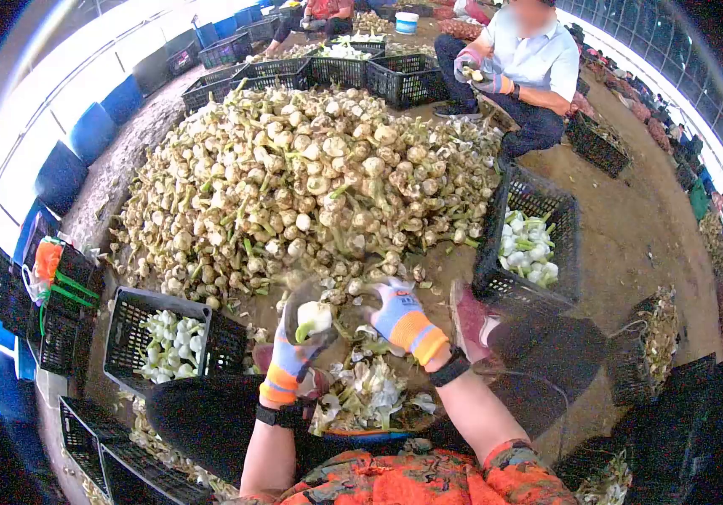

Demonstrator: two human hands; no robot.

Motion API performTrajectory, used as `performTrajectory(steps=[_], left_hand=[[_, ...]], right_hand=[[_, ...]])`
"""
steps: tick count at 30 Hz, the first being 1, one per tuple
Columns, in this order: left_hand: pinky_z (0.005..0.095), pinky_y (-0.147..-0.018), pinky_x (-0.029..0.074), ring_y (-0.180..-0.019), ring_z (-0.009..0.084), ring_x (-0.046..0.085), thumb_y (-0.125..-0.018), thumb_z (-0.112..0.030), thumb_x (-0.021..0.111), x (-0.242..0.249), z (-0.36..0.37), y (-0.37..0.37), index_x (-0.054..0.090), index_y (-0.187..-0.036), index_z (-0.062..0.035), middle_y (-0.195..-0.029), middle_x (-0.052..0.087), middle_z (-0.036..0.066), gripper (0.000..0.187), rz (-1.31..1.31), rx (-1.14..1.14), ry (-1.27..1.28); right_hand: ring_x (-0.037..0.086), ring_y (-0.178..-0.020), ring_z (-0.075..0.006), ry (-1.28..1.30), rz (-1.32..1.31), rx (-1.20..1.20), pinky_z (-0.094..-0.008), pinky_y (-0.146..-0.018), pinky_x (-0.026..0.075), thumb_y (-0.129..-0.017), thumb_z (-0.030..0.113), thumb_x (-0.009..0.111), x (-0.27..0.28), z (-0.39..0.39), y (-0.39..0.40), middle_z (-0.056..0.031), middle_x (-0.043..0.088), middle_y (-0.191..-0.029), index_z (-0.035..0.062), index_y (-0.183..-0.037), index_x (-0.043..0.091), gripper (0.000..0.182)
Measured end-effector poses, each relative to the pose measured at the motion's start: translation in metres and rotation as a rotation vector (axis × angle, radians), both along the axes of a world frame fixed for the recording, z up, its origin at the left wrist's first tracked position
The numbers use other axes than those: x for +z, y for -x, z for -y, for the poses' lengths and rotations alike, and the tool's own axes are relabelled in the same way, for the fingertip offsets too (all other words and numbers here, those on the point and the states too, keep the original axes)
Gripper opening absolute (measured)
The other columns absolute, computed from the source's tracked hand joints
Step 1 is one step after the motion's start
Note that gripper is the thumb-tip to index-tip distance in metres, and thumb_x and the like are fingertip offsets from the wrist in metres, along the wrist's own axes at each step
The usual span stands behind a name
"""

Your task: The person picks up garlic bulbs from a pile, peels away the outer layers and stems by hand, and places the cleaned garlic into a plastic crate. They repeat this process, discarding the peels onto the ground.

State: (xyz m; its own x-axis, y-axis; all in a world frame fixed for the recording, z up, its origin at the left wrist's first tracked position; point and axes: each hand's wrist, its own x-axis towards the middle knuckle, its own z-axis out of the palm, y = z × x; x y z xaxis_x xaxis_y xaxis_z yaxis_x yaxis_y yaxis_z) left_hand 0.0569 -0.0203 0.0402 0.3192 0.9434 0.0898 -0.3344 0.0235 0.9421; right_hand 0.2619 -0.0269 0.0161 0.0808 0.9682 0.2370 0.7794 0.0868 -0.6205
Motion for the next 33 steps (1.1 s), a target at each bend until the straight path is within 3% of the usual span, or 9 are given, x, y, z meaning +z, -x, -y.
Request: performTrajectory(steps=[2, 6, 11, 15, 19, 20, 28, 31, 33], left_hand=[[0.0312, -0.084, 0.043, -0.098, 0.0219, 0.051, -0.062, -0.009, 0.075, -0.011, -0.006, -0.002, 0.04, -0.128, -0.0004, -0.109, 0.049, 0.011, 0.075, -0.447, 0.14, -0.391], [0.0326, -0.094, 0.039, -0.109, 0.0214, 0.048, -0.064, -0.008, 0.072, 0.008, 0.001, -0.005, 0.039, -0.13, -0.0014, -0.119, 0.048, 0.011, 0.074, -0.511, 0.085, -0.358], [0.0309, -0.086, 0.042, -0.102, 0.0234, 0.049, -0.059, 0.0, 0.072, -0.001, 0.004, -0.006, 0.039, -0.129, -0.0027, -0.109, 0.049, 0.011, 0.077, -0.45, 0.061, -0.45], [0.0328, -0.079, 0.051, -0.097, 0.0244, 0.058, -0.068, 0.008, 0.068, -0.004, -0.001, -0.005, 0.036, -0.13, -0.0003, -0.117, 0.052, 0.013, 0.07, 0.361, 0.181, 0.268], [0.0309, -0.079, 0.052, -0.088, 0.0209, 0.062, -0.08, 0.002, 0.062, -0.025, 0.003, -0.009, 0.053, -0.115, -0.0012, -0.103, 0.061, 0.011, 0.036, 0.251, 0.352, 0.245], [0.031, -0.078, 0.053, -0.088, 0.019, 0.062, -0.081, -0.002, 0.063, -0.012, 0.005, -0.012, 0.056, -0.111, 0.0003, -0.101, 0.062, 0.01, 0.031, 0.28, 0.399, 0.473], [0.0346, -0.09, 0.046, -0.102, 0.0223, 0.056, -0.089, -0.018, 0.056, -0.022, -0.002, -0.006, 0.053, -0.115, 0.0043, -0.114, 0.057, 0.014, 0.035, 0.483, 0.202, 0.245], [0.0367, -0.094, 0.043, -0.104, 0.023, 0.055, -0.089, -0.023, 0.056, -0.015, -0.005, -0.007, 0.053, -0.115, 0.0047, -0.115, 0.056, 0.014, 0.038, 0.561, 0.174, 0.252], [0.0384, -0.097, 0.041, -0.106, 0.0232, 0.054, -0.09, -0.026, 0.054, -0.031, -0.008, 0.002, 0.051, -0.115, 0.0047, -0.116, 0.055, 0.014, 0.04, 0.213, 0.325, 0.1]], right_hand=[[0.057, -0.094, -0.0327, 0.055, -0.261, 0.287, -0.0355, -0.083, 0.046, -0.07, 0.016, 0.064, 0.044, -0.003, 0.015, -0.0164, 0.061, -0.098, 0.0038, -0.098, 0.065, 0.03], [0.059, -0.08, -0.0333, 0.087, 0.076, 0.384, -0.0376, -0.071, 0.048, -0.072, 0.016, 0.06, 0.079, 0.001, 0.034, -0.0167, 0.059, -0.088, 0.0027, -0.088, 0.065, 0.022], [0.056, -0.088, -0.0364, 0.102, 0.234, 0.359, -0.0397, -0.078, 0.047, -0.067, 0.023, 0.061, 0.085, -0.003, 0.041, -0.0188, 0.058, -0.093, 0.0002, -0.085, 0.059, 0.029], [0.055, -0.08, -0.037, -0.112, -0.06, 0.282, -0.0408, -0.068, 0.045, -0.064, 0.012, 0.063, 0.068, -0.006, 0.042, -0.0191, 0.056, -0.082, 0.0003, -0.083, 0.057, 0.023], [0.053, -0.091, -0.0388, -0.156, -0.056, 0.25, -0.0418, -0.077, 0.045, -0.061, 0.013, 0.065, 0.065, 0.015, 0.061, -0.0215, 0.057, -0.096, 0.0003, -0.088, 0.058, 0.031], [0.052, -0.095, -0.0386, -0.176, 0.001, 0.245, -0.0416, -0.08, 0.045, -0.061, 0.013, 0.065, 0.061, 0.018, 0.064, -0.0218, 0.056, -0.099, 0.0005, -0.09, 0.058, 0.032], [0.053, -0.095, -0.0367, -0.158, -0.072, -0.065, -0.0406, -0.081, 0.045, -0.065, 0.019, 0.064, 0.0, -0.011, 0.053, -0.0216, 0.058, -0.099, 0.0009, -0.09, 0.059, 0.031], [0.06, -0.077, -0.029, -0.149, -0.528, -0.24, -0.0344, -0.069, 0.047, -0.069, 0.009, 0.06, -0.03, -0.02, 0.052, -0.0152, 0.062, -0.079, -0.001, -0.084, 0.059, 0.018], [0.058, -0.07, -0.0186, 0.048, -0.984, -0.366, -0.0298, -0.064, 0.047, -0.071, 0.005, 0.057, -0.04, -0.022, 0.031, -0.009, 0.062, -0.075, -0.003, -0.083, 0.058, 0.014]])
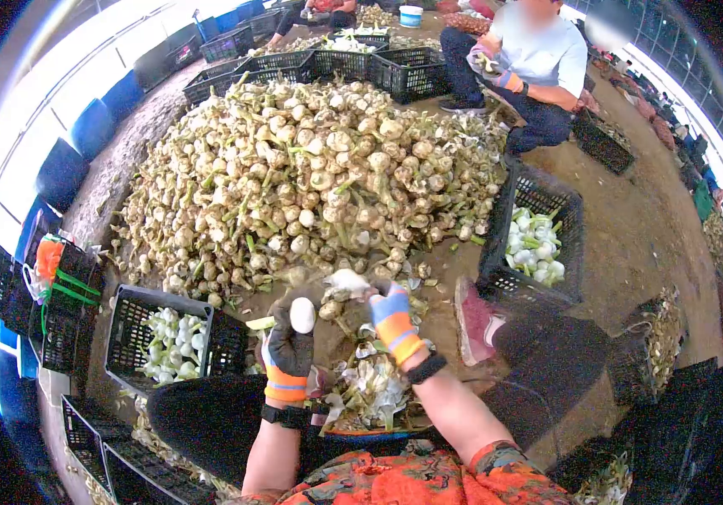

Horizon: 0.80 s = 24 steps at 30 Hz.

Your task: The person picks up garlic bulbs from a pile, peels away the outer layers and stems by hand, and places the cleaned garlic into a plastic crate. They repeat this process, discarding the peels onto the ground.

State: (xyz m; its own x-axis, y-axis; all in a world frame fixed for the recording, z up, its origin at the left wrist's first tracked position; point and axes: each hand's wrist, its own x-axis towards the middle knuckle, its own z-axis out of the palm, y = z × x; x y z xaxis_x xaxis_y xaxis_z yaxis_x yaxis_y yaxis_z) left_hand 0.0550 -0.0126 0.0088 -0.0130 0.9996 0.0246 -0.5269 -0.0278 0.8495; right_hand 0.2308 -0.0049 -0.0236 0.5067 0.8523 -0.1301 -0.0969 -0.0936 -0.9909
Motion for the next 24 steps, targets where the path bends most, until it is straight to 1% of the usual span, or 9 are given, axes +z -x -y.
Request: performTrajectory(steps=[4, 7, 8, 10, 12, 15, 18, 22, 24], left_hand=[[0.0444, -0.1, 0.038, -0.112, 0.0293, 0.05, -0.091, -0.024, 0.05, 0.006, -0.006, 0.011, 0.048, -0.117, 0.0029, -0.119, 0.052, 0.018, 0.038, 0.538, -0.125, 0.058], [0.0468, -0.1, 0.038, -0.112, 0.0324, 0.049, -0.086, -0.021, 0.055, 0.004, -0.021, 0.03, 0.05, -0.116, 0.0012, -0.119, 0.052, 0.02, 0.038, 0.58, -0.021, 0.097], [0.0466, -0.1, 0.038, -0.111, 0.0327, 0.05, -0.085, -0.02, 0.056, -0.002, -0.026, 0.043, 0.05, -0.115, 0.0019, -0.119, 0.052, 0.02, 0.038, 0.13, 0.262, 0.115], [0.0493, -0.099, 0.039, -0.119, 0.0346, 0.044, -0.083, -0.035, 0.061, -0.012, -0.042, 0.107, 0.048, -0.116, 0.0036, -0.124, 0.049, 0.021, 0.053, 0.826, 0.04, -0.007], [0.0507, -0.098, 0.039, -0.122, 0.0365, 0.041, -0.081, -0.044, 0.061, 0.028, -0.043, 0.111, 0.044, -0.12, 0.0034, -0.13, 0.043, 0.022, 0.064, 1.026, 0.353, 0.033], [0.049, -0.1, 0.037, -0.116, 0.0386, 0.046, -0.08, -0.041, 0.063, 0.019, -0.037, 0.105, 0.045, -0.119, 0.0009, -0.133, 0.039, 0.023, 0.06, 0.811, 0.292, 0.121], [0.0464, -0.087, 0.046, -0.091, 0.0261, 0.057, -0.087, -0.042, 0.054, -0.01, -0.036, 0.086, 0.054, -0.103, -0.0088, -0.086, 0.058, 0.006, 0.037, 0.524, 0.29, 0.291], [0.0436, -0.084, 0.049, -0.098, 0.0237, 0.056, -0.089, -0.027, 0.054, -0.021, -0.029, 0.049, 0.049, -0.121, -0.0133, -0.108, 0.057, 0.005, 0.035, 0.237, 0.272, 0.394], [0.0344, -0.089, 0.045, -0.104, 0.023, 0.053, -0.084, -0.018, 0.061, -0.041, -0.035, 0.045, 0.045, -0.125, -0.009, -0.116, 0.05, 0.009, 0.046, -0.144, 0.214, 0.33]], right_hand=[[0.052, -0.054, -0.0098, 0.011, 0.018, 0.085, -0.027, -0.054, 0.044, -0.071, 0.004, 0.054, -0.031, 0.001, -0.027, -0.0015, 0.059, -0.061, 0.0019, -0.072, 0.062, 0.009], [0.063, -0.08, -0.0275, 0.536, 0.757, 0.606, -0.0351, -0.072, 0.049, -0.071, 0.019, 0.058, -0.026, 0.009, -0.042, -0.0195, 0.064, -0.087, -0.0013, -0.09, 0.064, 0.028], [0.062, -0.09, -0.0325, 0.734, 1.061, 0.789, -0.0375, -0.078, 0.049, -0.073, 0.026, 0.059, -0.034, 0.011, -0.041, -0.0219, 0.063, -0.099, -0.0002, -0.1, 0.063, 0.038], [0.059, -0.095, -0.0373, 0.736, 0.979, 0.755, -0.0409, -0.084, 0.047, -0.075, 0.029, 0.055, -0.062, 0.009, -0.034, -0.0241, 0.061, -0.102, 0.0009, -0.101, 0.062, 0.039], [0.058, -0.096, -0.0375, 0.591, 0.844, 0.615, -0.0412, -0.084, 0.047, -0.074, 0.026, 0.055, -0.122, -0.006, -0.018, -0.0241, 0.06, -0.103, 0.0011, -0.104, 0.06, 0.039], [0.057, -0.098, -0.0381, 0.58, 0.737, 0.526, -0.041, -0.085, 0.046, -0.072, 0.026, 0.058, -0.15, -0.042, 0.031, -0.0255, 0.06, -0.101, 0.0002, -0.104, 0.06, 0.041], [0.053, -0.108, -0.033, 0.736, 1.074, 0.602, -0.0434, -0.089, 0.042, -0.075, 0.025, 0.053, -0.208, -0.045, 0.068, -0.0191, 0.056, -0.114, 0.0055, -0.105, 0.061, 0.036], [0.054, -0.1, -0.035, 0.68, 1.246, 0.568, -0.0438, -0.084, 0.044, -0.071, 0.022, 0.056, -0.187, -0.042, 0.067, -0.0181, 0.056, -0.107, 0.0074, -0.099, 0.06, 0.031], [0.056, -0.095, -0.0378, 0.563, 0.91, 0.523, -0.0443, -0.082, 0.045, -0.072, 0.022, 0.057, -0.182, -0.044, 0.044, -0.0227, 0.059, -0.101, 0.0046, -0.096, 0.059, 0.03]])
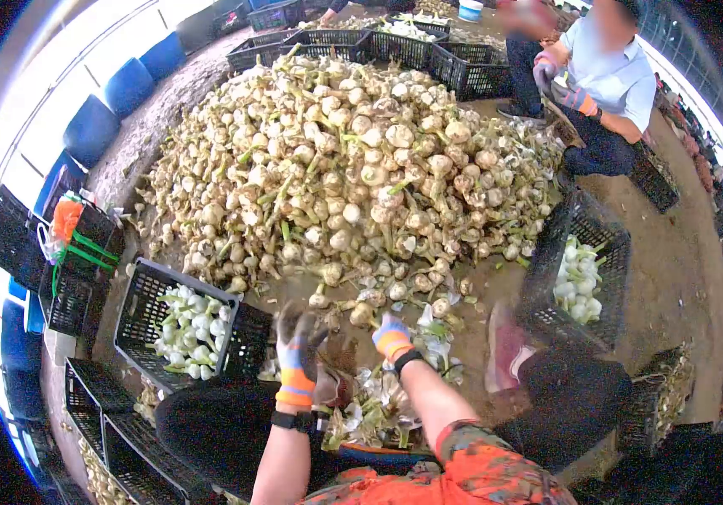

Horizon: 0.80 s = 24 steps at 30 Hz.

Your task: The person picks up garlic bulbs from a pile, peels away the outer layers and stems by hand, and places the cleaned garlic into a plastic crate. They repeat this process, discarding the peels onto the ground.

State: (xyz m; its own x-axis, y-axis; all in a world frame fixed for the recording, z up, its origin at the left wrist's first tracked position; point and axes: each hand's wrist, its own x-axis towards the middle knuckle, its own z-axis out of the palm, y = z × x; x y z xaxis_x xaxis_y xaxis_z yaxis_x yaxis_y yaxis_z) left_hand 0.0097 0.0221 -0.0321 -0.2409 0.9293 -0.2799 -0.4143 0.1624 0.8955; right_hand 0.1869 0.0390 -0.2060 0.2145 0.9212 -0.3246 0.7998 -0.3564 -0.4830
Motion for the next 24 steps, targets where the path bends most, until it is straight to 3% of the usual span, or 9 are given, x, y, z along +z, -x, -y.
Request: performTrajectory(steps=[2, 6, 8, 10, 12, 13, 17, 19, 24], left_hand=[[0.0312, -0.099, 0.036, -0.123, 0.0215, 0.038, -0.067, 0.002, 0.069, -0.066, -0.009, 0.005, 0.037, -0.133, -0.0084, -0.13, 0.039, 0.011, 0.074, -0.542, -0.218, -0.259], [0.0325, -0.101, 0.033, -0.129, 0.0236, 0.03, -0.063, 0.003, 0.069, -0.074, 0.002, -0.013, 0.03, -0.137, -0.0091, -0.138, 0.029, 0.014, 0.085, -0.797, -0.579, -0.3], [0.0321, -0.102, 0.033, -0.125, 0.0223, 0.036, -0.063, 0.004, 0.07, -0.073, 0.001, -0.02, 0.033, -0.134, -0.0031, -0.134, 0.037, 0.013, 0.08, -0.773, -0.588, -0.3], [0.0316, -0.101, 0.034, -0.118, 0.0207, 0.043, -0.065, 0.004, 0.07, -0.06, -0.01, -0.023, 0.038, -0.129, 0.0012, -0.127, 0.046, 0.011, 0.072, -0.108, -0.567, -0.407], [0.0309, -0.098, 0.037, -0.112, 0.0184, 0.048, -0.067, 0.002, 0.073, -0.018, -0.002, -0.031, 0.045, -0.123, 0.0003, -0.122, 0.05, 0.01, 0.063, -0.08, -0.429, -0.349], [0.031, -0.097, 0.038, -0.112, 0.0181, 0.048, -0.067, 0.001, 0.073, -0.014, -0.002, -0.034, 0.045, -0.122, 0.0004, -0.122, 0.05, 0.01, 0.062, -0.042, -0.371, -0.372], [0.0332, -0.093, 0.042, -0.109, 0.019, 0.049, -0.066, 0.002, 0.072, 0.011, 0.009, -0.049, 0.044, -0.122, -0.002, -0.119, 0.05, 0.009, 0.062, -0.184, -0.31, -0.526], [0.0345, -0.089, 0.046, -0.105, 0.0184, 0.052, -0.072, 0.005, 0.066, 0.018, 0.016, -0.054, 0.044, -0.119, -0.0063, -0.116, 0.051, 0.007, 0.053, -0.413, -0.306, -0.701], [0.0337, -0.088, 0.047, -0.103, 0.0185, 0.052, -0.078, 0.007, 0.054, 0.026, 0.025, -0.06, 0.045, -0.117, -0.0111, -0.115, 0.049, 0.007, 0.044, -0.257, -0.327, -0.582]], right_hand=[[0.06, -0.089, -0.0353, -0.098, -0.041, 0.141, -0.04, -0.079, 0.048, -0.073, 0.02, 0.06, 0.023, -0.016, -0.017, -0.0204, 0.064, -0.091, 0.004, -0.095, 0.062, 0.027], [0.063, -0.08, -0.0323, -0.079, -0.203, 0.376, -0.04, -0.074, 0.049, -0.072, 0.021, 0.06, 0.136, -0.029, -0.042, -0.0185, 0.065, -0.087, 0.0032, -0.093, 0.065, 0.027], [0.057, -0.071, -0.0119, -0.072, -0.673, 0.439, -0.0275, -0.067, 0.047, -0.077, 0.013, 0.063, 0.183, -0.025, -0.053, -0.0095, 0.067, -0.081, 0.0007, -0.094, 0.065, 0.021], [0.059, -0.075, -0.0128, -0.031, -0.778, 0.349, -0.0282, -0.071, 0.049, -0.078, 0.014, 0.063, 0.222, -0.016, -0.057, -0.0086, 0.067, -0.088, -0.0022, -0.101, 0.062, 0.028], [0.061, -0.082, -0.015, -0.186, -1.164, 0.066, -0.0291, -0.075, 0.051, -0.079, 0.005, 0.06, 0.266, 0.006, -0.046, -0.0094, 0.064, -0.099, -0.0042, -0.111, 0.056, 0.033], [0.061, -0.09, -0.0182, -0.136, -1.733, -0.012, -0.031, -0.078, 0.052, -0.077, -0.005, 0.057, 0.254, 0.009, -0.053, -0.011, 0.061, -0.105, -0.0038, -0.116, 0.051, 0.04], [0.058, -0.084, -0.0134, -0.244, -1.733, -0.12, -0.0286, -0.073, 0.052, -0.075, -0.004, 0.06, 0.212, 0.02, -0.025, -0.009, 0.061, -0.098, -0.0035, -0.103, 0.056, 0.029], [0.054, -0.074, -0.0104, -0.321, -1.468, -0.311, -0.0258, -0.064, 0.048, -0.07, -0.001, 0.068, 0.194, 0.023, -0.008, -0.0054, 0.062, -0.087, -0.0024, -0.096, 0.058, 0.028], [0.052, -0.066, -0.0089, -0.511, -1.416, -0.351, -0.024, -0.062, 0.046, -0.068, 0.004, 0.074, 0.215, 0.039, -0.001, -0.0024, 0.063, -0.081, 0.0002, -0.091, 0.061, 0.026]])
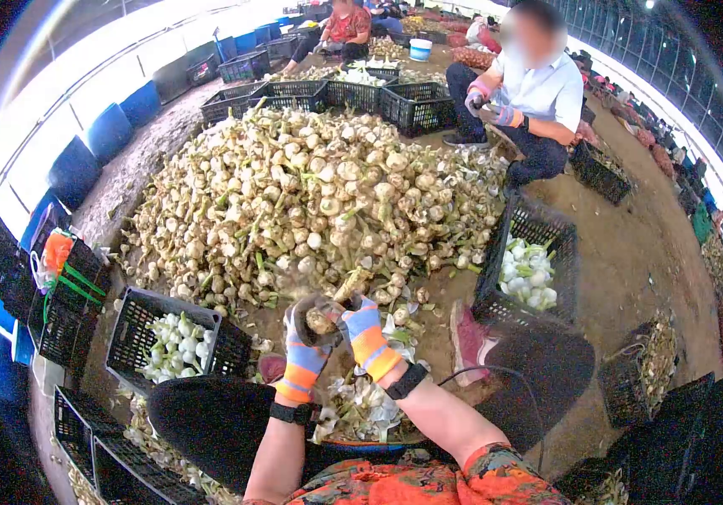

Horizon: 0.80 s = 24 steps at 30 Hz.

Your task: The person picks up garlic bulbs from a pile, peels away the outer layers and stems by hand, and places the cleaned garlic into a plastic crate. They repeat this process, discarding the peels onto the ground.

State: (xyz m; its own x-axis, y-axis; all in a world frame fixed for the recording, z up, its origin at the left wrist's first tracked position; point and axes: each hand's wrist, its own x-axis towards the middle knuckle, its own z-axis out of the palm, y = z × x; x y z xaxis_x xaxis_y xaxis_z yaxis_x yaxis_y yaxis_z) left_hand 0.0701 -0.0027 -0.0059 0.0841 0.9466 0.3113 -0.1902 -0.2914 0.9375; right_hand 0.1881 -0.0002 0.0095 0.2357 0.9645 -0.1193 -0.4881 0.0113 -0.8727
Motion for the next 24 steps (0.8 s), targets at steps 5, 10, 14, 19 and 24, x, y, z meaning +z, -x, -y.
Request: performTrajectory(steps=[5, 10, 14, 19, 24], left_hand=[[0.0344, -0.096, 0.037, -0.109, 0.0267, 0.045, -0.058, -0.011, 0.081, 0.011, 0.006, -0.003, 0.047, -0.118, -0.0026, -0.115, 0.044, 0.012, 0.069, -0.029, 0.052, -0.018], [0.0316, -0.098, 0.036, -0.114, 0.0227, 0.045, -0.062, -0.005, 0.078, 0.019, 0.01, 0.001, 0.044, -0.122, -0.0013, -0.119, 0.045, 0.011, 0.069, -0.013, 0.047, 0.011], [0.0413, -0.077, 0.054, -0.107, 0.0281, 0.053, -0.086, -0.015, 0.058, 0.055, 0.021, 0.009, 0.039, -0.123, 0.0003, -0.121, 0.048, 0.012, 0.044, 0.334, -0.168, 0.304], [0.0384, -0.075, 0.055, -0.101, 0.0261, 0.055, -0.086, -0.01, 0.056, -0.027, -0.003, -0.005, 0.037, -0.125, -0.0024, -0.114, 0.051, 0.012, 0.043, 0.324, -0.197, 0.316], [0.0321, -0.076, 0.053, -0.091, 0.019, 0.06, -0.088, -0.011, 0.056, 0.057, 0.017, 0.011, 0.043, -0.123, -0.0004, -0.105, 0.058, 0.01, 0.039, 0.404, -0.297, 0.53]], right_hand=[[0.057, -0.07, -0.0105, -0.036, 0.201, 0.097, -0.0262, -0.067, 0.05, -0.069, -0.009, 0.059, -0.005, 0.004, -0.018, -0.0067, 0.064, -0.083, -0.0041, -0.101, 0.057, 0.033], [0.06, -0.087, -0.0135, -0.034, 0.043, 0.333, -0.0264, -0.074, 0.05, -0.077, 0.0, 0.066, 0.021, 0.02, -0.039, -0.0076, 0.059, -0.101, -0.0024, -0.115, 0.046, 0.043], [0.055, -0.101, -0.0231, -0.035, 0.591, 0.28, -0.0317, -0.087, 0.045, -0.067, -0.005, 0.063, 0.02, 0.018, -0.067, -0.0123, 0.055, -0.109, -0.0032, -0.114, 0.048, 0.05], [0.057, -0.097, -0.0219, -0.122, 1.216, 0.148, -0.0321, -0.083, 0.046, -0.068, -0.002, 0.064, 0.051, 0.029, -0.057, -0.0132, 0.06, -0.105, -0.0038, -0.106, 0.055, 0.039], [0.059, -0.075, -0.0091, -0.091, 0.151, 0.338, -0.0253, -0.067, 0.049, -0.07, 0.001, 0.069, 0.038, 0.02, -0.064, -0.0069, 0.067, -0.089, -0.0045, -0.098, 0.061, 0.029]])
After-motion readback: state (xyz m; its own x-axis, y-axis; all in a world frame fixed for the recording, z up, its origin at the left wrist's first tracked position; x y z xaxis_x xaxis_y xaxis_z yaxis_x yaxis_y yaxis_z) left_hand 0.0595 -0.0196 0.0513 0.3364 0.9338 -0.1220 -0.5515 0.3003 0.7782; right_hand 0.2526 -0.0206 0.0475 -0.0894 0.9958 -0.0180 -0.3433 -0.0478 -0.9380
